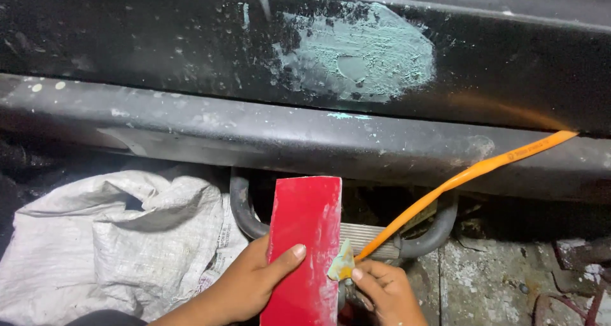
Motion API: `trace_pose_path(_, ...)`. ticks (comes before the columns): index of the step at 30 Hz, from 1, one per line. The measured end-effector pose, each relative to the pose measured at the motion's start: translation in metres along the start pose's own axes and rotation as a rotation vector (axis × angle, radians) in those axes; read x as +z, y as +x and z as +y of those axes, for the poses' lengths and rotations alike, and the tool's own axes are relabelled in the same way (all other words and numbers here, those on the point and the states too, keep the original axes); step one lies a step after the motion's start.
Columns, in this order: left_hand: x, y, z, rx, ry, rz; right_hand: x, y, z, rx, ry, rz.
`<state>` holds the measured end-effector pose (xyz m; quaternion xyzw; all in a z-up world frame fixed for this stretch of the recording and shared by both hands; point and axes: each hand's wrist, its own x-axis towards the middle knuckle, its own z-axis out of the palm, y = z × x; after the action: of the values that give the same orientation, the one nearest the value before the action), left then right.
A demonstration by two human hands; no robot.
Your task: The person applies a light-colored body filler to a damaged area on a black car bumper using a red plastic spreader and a small yellow scraper. They repeatedly smooth the filler over the surface and scrape excess material from the tools.
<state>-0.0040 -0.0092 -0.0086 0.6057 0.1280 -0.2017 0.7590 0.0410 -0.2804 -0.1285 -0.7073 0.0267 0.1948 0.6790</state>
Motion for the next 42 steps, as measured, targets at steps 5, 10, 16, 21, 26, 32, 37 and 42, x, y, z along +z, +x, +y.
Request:
trace_pose_path(5, 0.003, -0.001, 0.011, 0.022, -0.227, 0.059, -0.002, -0.001, -0.017, 0.105, -0.166, -0.136)
trace_pose_path(10, -0.016, 0.005, 0.022, 0.177, -0.155, 0.338, -0.017, 0.008, 0.0, 0.008, -0.149, -0.02)
trace_pose_path(16, -0.021, 0.009, 0.005, 0.233, 0.29, 0.293, 0.004, -0.005, -0.022, 0.004, -0.086, 0.093)
trace_pose_path(21, -0.01, 0.005, 0.008, -0.025, 0.273, 0.242, 0.02, -0.019, -0.019, -0.643, -0.478, 0.332)
trace_pose_path(26, -0.004, 0.005, 0.003, 0.021, 0.28, 0.145, 0.041, -0.028, -0.026, -0.89, -0.653, 0.227)
trace_pose_path(32, -0.025, 0.0, 0.027, 0.105, 0.061, 0.362, 0.03, -0.025, -0.022, -0.877, -0.943, 0.123)
trace_pose_path(37, -0.041, 0.001, -0.008, 0.294, 0.519, 0.447, 0.033, -0.031, -0.022, -0.121, -0.651, 0.157)
trace_pose_path(42, -0.029, -0.001, -0.032, 0.451, 0.932, 0.248, 0.049, -0.04, 0.006, -0.007, -0.017, 0.058)
